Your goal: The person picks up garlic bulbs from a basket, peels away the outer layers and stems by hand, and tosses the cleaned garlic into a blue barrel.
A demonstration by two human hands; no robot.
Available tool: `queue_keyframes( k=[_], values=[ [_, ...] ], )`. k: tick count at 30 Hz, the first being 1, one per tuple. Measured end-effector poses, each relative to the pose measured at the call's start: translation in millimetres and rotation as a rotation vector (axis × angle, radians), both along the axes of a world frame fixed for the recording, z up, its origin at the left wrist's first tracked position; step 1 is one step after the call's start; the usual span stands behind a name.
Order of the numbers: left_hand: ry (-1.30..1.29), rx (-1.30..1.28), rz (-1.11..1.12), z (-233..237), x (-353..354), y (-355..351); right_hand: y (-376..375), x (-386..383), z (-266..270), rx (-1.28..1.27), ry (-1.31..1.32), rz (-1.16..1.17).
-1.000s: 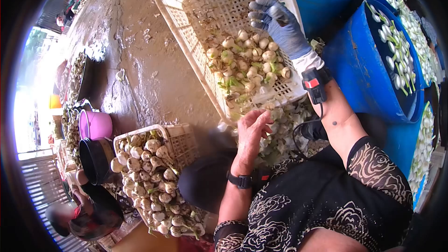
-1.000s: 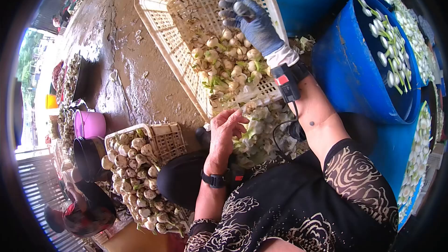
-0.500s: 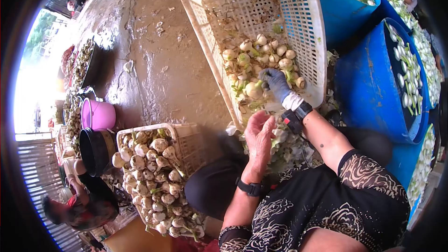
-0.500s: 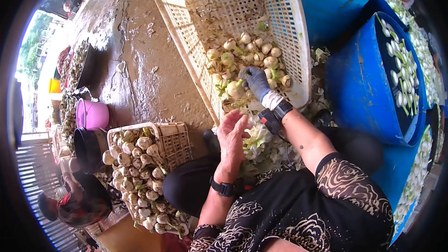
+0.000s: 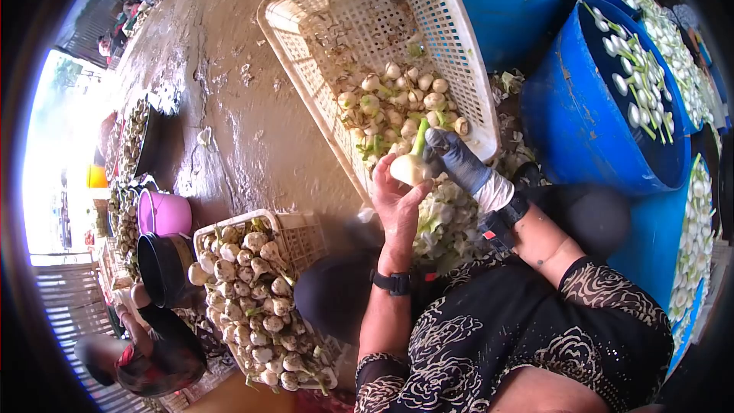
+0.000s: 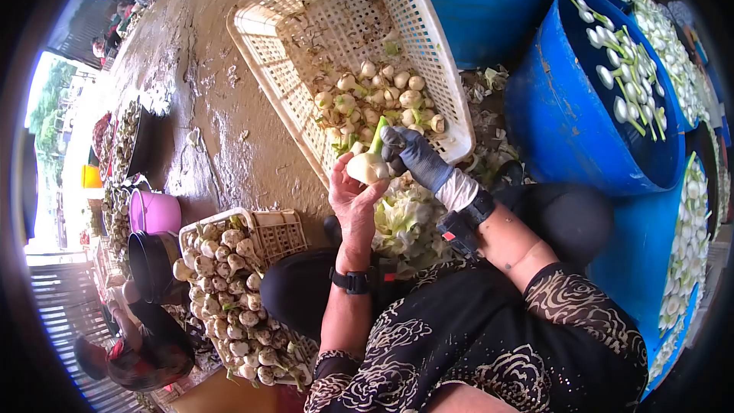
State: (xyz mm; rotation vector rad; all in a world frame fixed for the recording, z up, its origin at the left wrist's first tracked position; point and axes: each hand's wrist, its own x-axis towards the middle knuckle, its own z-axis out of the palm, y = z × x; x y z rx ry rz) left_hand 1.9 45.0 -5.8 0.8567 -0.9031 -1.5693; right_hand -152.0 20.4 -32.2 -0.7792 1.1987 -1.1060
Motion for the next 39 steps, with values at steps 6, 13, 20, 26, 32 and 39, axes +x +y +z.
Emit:
queue_keyframes(
  k=[6,13,20,26,32,39],
  values=[
    [-0.233,-0.124,0.012,-15.8,-3.2,4.9,4.1,17.9,2.1,-0.283,0.278,-0.091],
    [0.064,0.043,-0.054,-2.8,3.5,3.7,13.4,7.4,3.3,-0.406,0.159,-0.012],
    [0.072,0.029,-0.088,9.1,-3.2,6.1,15.0,-3.1,10.8,-0.275,0.127,0.047],
    [0.107,0.104,-0.101,-4.3,1.1,3.9,17.8,-3.1,2.5,-0.389,0.228,-0.008],
    [0.193,0.291,-0.206,1.8,10.9,-3.5,24.1,-11.0,12.8,-0.446,0.404,0.088],
    [0.24,0.351,-0.235,-3.3,3.1,7.8,31.2,3.9,13.4,-0.461,0.18,0.042]
  ],
)
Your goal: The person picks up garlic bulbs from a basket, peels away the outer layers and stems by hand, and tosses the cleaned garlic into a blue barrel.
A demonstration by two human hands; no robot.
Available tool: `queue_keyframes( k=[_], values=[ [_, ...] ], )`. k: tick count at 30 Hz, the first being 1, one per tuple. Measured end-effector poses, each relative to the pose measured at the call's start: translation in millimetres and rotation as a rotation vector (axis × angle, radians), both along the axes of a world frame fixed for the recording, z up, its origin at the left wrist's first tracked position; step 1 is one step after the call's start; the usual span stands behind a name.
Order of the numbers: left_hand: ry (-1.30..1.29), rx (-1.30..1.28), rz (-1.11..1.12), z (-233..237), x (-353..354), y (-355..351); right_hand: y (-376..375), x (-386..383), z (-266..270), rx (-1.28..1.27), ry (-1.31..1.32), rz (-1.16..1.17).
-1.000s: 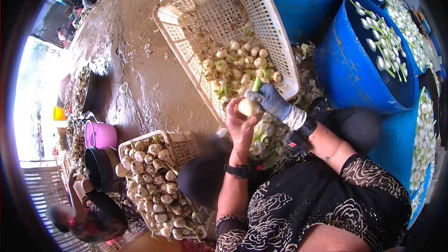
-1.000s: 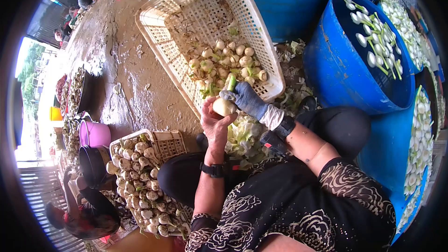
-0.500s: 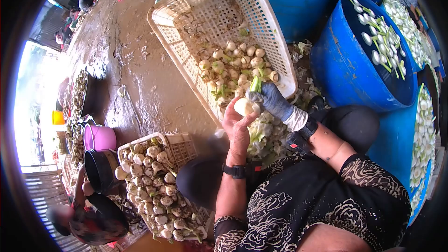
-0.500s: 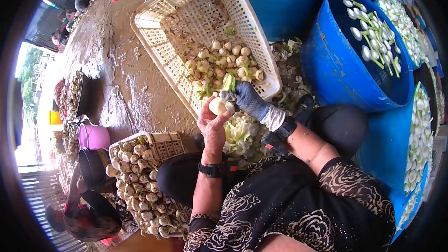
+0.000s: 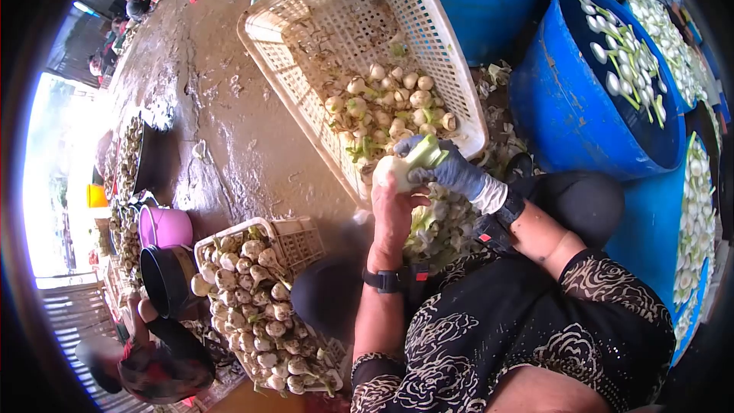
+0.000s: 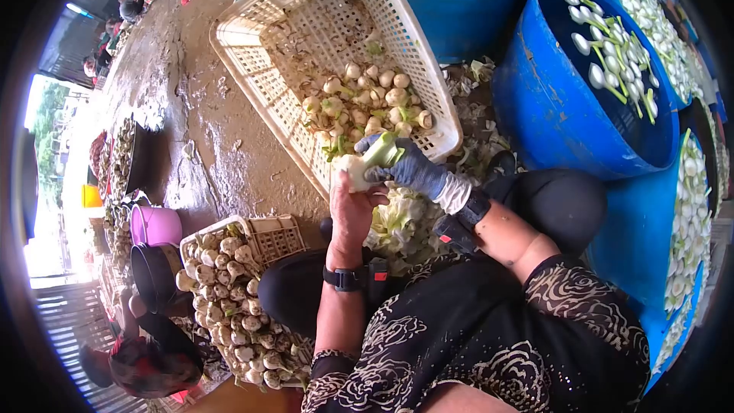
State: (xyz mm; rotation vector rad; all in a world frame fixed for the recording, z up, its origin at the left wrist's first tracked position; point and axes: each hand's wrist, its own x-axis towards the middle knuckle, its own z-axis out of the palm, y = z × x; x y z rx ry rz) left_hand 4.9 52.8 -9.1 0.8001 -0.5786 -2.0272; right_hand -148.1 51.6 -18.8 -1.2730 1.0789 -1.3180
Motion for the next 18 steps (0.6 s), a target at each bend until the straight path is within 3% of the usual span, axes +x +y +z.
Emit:
queue_keyframes(
  k=[1,2,6,8,12,14,16,18],
  values=[
    [-0.236,-0.138,0.022,2.3,-4.4,1.6,1.7,1.6,3.4,0.098,-0.091,0.023],
    [-0.234,-0.136,0.023,2.6,-1.1,0.0,2.7,2.0,5.1,0.197,-0.181,0.049],
    [-0.278,-0.132,-0.152,-11.1,16.1,-3.4,-1.6,-5.2,-1.2,0.076,-0.062,0.093],
    [0.166,0.085,-0.211,-12.4,15.1,-10.7,-4.4,-12.9,-12.7,0.141,-0.143,0.022],
    [0.169,0.135,-0.164,-21.5,13.2,-13.0,-3.8,-11.5,-7.8,0.242,-0.337,-0.049],
    [0.123,0.07,-0.133,-18.7,5.7,-12.5,-5.5,-10.6,-2.6,0.202,-0.241,-0.094],
    [-0.22,-0.183,0.211,-14.0,-5.2,-4.9,-2.5,-8.0,4.0,0.13,-0.092,-0.122],
    [-0.323,-0.208,0.195,-7.3,-3.4,-8.0,-0.8,-3.1,13.7,0.07,0.03,-0.168]
  ],
)
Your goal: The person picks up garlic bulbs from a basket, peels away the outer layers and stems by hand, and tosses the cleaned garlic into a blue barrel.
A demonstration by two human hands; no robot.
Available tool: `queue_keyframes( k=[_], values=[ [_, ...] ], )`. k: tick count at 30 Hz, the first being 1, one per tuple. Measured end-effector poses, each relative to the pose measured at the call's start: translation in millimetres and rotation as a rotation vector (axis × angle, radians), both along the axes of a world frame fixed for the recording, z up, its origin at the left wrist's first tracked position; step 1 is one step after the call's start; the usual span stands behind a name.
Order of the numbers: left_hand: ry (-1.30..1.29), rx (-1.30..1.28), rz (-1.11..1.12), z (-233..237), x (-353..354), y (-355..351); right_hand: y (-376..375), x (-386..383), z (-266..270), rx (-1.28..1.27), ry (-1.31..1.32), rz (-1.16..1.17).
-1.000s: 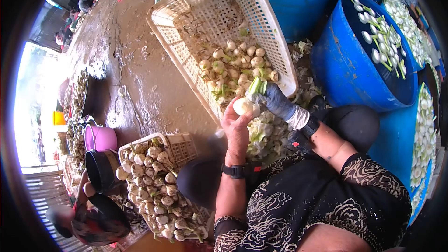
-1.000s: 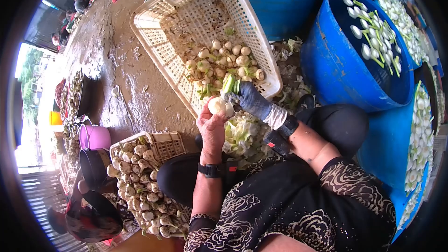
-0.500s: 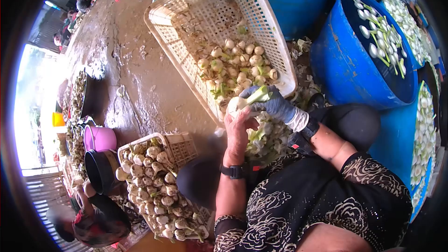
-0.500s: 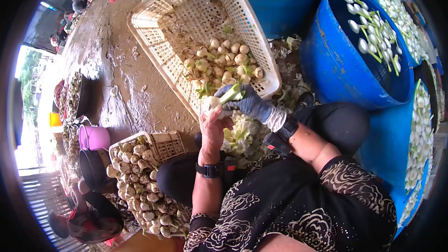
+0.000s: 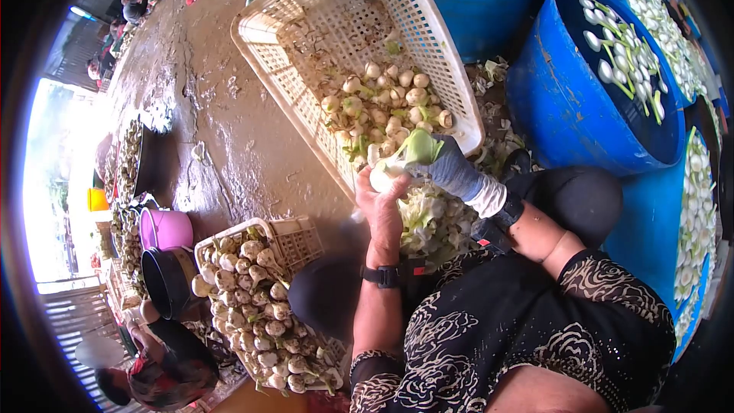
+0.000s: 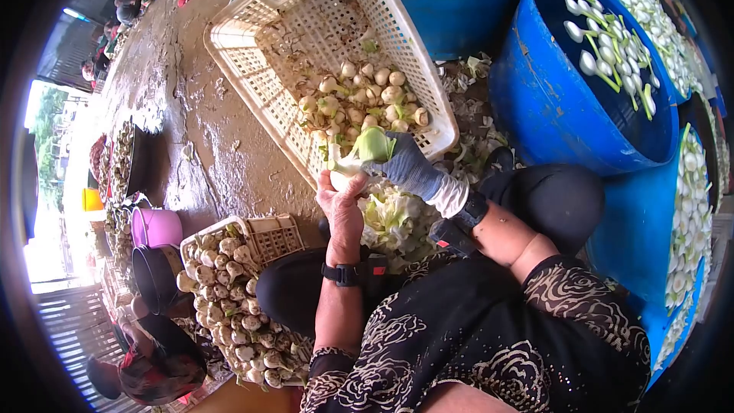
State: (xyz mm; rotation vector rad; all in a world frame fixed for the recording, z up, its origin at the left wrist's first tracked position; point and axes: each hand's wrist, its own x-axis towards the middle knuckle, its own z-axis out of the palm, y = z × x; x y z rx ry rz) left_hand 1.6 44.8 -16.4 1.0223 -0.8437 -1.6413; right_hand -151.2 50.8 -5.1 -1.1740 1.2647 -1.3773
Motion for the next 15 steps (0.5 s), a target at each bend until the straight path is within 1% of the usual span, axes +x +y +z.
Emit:
queue_keyframes(
  k=[2,3,4,6,7,8,10,11,12,14,15],
  values=[
    [-0.005,0.014,0.028,0.8,3.5,-0.5,1.0,1.0,4.4,0.04,0.231,-0.097],
    [0.064,0.038,-0.007,1.0,5.8,0.7,-2.5,3.2,-17.9,-0.029,0.351,-0.231],
    [0.063,0.038,-0.009,5.7,6.4,5.0,-2.3,0.4,-29.9,-0.028,0.351,-0.232],
    [0.312,0.048,-0.208,18.3,5.7,9.4,-2.5,-15.2,-48.3,0.097,0.663,-0.005],
    [0.295,0.072,-0.224,16.2,6.9,9.3,-5.6,-20.1,-51.7,0.234,0.73,0.352],
    [0.298,0.078,-0.221,12.9,8.2,8.9,1.1,-20.2,-56.6,0.241,0.731,0.356],
    [0.24,0.073,-0.161,10.4,9.6,4.8,14.4,-16.3,-59.4,-0.087,0.686,0.393],
    [0.177,0.053,-0.117,11.6,9.3,5.3,13.2,-15.6,-57.1,-0.113,0.528,0.347],
    [0.178,0.054,-0.115,12.5,8.4,5.8,13.6,-15.6,-54.9,-0.112,0.528,0.349],
    [0.028,0.057,-0.011,14.0,4.6,7.2,15.1,-13.3,-22.3,-0.021,0.045,0.246],
    [-0.084,0.026,-0.034,12.8,4.9,6.8,17.2,-5.9,-4.1,-0.022,0.064,0.188]
  ],
)
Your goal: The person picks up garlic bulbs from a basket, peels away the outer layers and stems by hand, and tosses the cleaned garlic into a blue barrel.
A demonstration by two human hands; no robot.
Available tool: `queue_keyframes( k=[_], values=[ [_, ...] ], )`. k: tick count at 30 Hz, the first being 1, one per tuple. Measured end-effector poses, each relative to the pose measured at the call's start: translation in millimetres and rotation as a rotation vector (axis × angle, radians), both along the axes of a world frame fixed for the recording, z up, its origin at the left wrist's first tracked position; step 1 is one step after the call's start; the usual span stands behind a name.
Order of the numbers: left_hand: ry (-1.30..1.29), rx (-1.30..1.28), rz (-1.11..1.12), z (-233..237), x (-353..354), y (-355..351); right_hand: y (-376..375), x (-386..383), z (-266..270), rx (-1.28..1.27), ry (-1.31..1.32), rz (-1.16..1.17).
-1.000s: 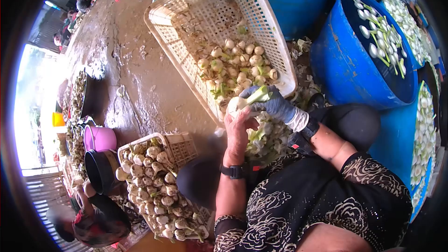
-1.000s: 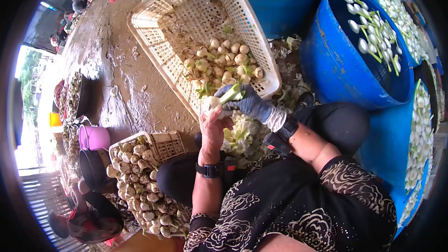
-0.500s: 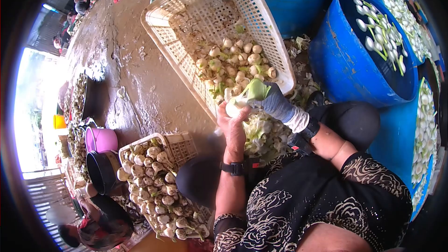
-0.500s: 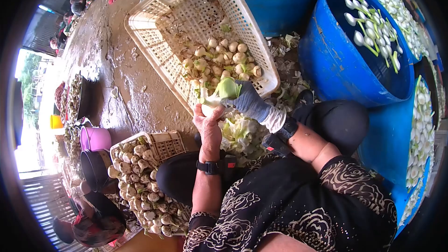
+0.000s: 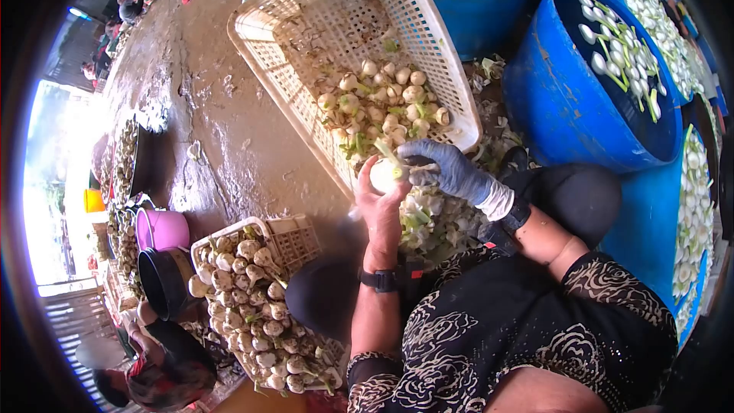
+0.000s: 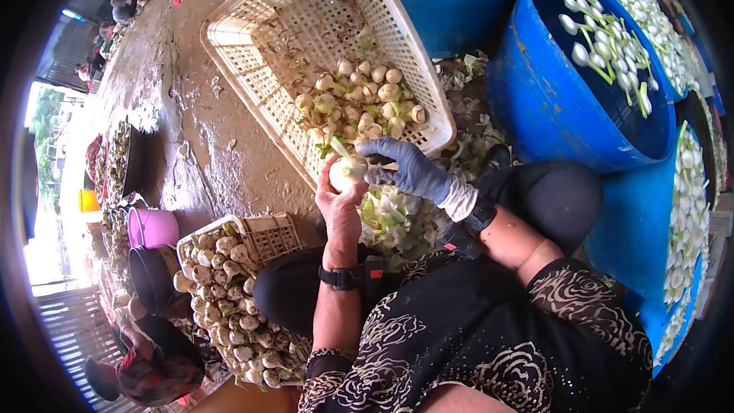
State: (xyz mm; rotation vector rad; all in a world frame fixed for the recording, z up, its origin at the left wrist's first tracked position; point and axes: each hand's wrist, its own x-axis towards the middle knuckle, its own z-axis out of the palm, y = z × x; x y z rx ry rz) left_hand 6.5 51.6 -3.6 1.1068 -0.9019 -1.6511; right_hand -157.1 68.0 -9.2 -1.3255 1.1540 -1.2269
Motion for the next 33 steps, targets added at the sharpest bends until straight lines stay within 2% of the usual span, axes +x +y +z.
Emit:
queue_keyframes(
  k=[1,3,8,10,11,12,13,15,17,19,20,23,24,25,27,29,31,33],
  values=[
    [0.002,-0.002,-0.003,-6.0,-3.8,0.7,-1.6,4.2,-8.0,-0.283,0.337,-0.123],
    [-0.149,-0.145,0.13,-19.1,-11.1,4.3,-1.4,6.4,-21.6,-0.355,0.438,-0.215],
    [-0.162,-0.072,-0.014,-9.9,-3.8,3.2,1.2,6.9,-6.8,-0.228,0.524,-0.3],
    [0.078,0.039,-0.122,-4.5,-1.6,1.1,-1.9,3.0,-9.7,-0.165,0.524,-0.331],
    [0.078,0.039,-0.122,0.5,-1.1,1.8,-6.6,-2.7,-14.8,-0.097,0.392,-0.317],
    [0.228,0.085,-0.183,6.4,-0.2,3.0,-10.2,-7.9,-18.5,-0.031,0.259,-0.303],
    [0.376,0.131,-0.243,12.1,0.1,3.6,-11.4,-11.4,-16.4,-0.033,0.258,-0.302],
    [0.396,0.141,-0.258,12.8,-1.0,3.6,-11.2,-18.1,-13.1,0.002,-0.124,-0.315],
    [0.305,0.154,-0.281,9.8,-0.4,0.8,-8.8,-18.3,-5.0,-0.087,-0.057,-0.306],
    [0.296,0.155,-0.241,10.2,-3.9,2.8,-3.2,-16.5,5.1,0.061,-0.064,-0.285],
    [0.287,0.155,-0.201,10.7,-5.0,3.5,-3.0,-18.8,4.4,0.198,-0.219,-0.275],
    [0.259,0.101,-0.139,2.3,-4.4,2.5,-3.0,-16.5,17.3,0.115,-0.223,-0.176],
    [0.259,0.103,-0.14,-1.3,-4.6,1.8,-5.2,-20.7,8.2,0.047,-0.003,-0.103],
    [0.197,0.071,-0.108,-4.0,-5.4,0.9,-3.2,-18.0,11.2,0.049,-0.001,-0.104],
    [0.135,0.04,-0.078,-8.5,-7.5,1.1,3.9,-5.3,16.3,-0.123,0.463,-0.157],
    [-0.142,-0.11,0.008,-11.8,-12.8,4.0,6.1,3.3,14.7,-0.131,0.525,-0.232],
    [-0.169,-0.159,0.046,-19.7,-13.5,3.9,6.7,6.0,13.4,-0.177,0.744,-0.23],
    [-0.231,-0.142,-0.003,-22.3,-12.0,4.5,5.2,4.7,16.0,-0.148,0.786,-0.207]
  ],
)
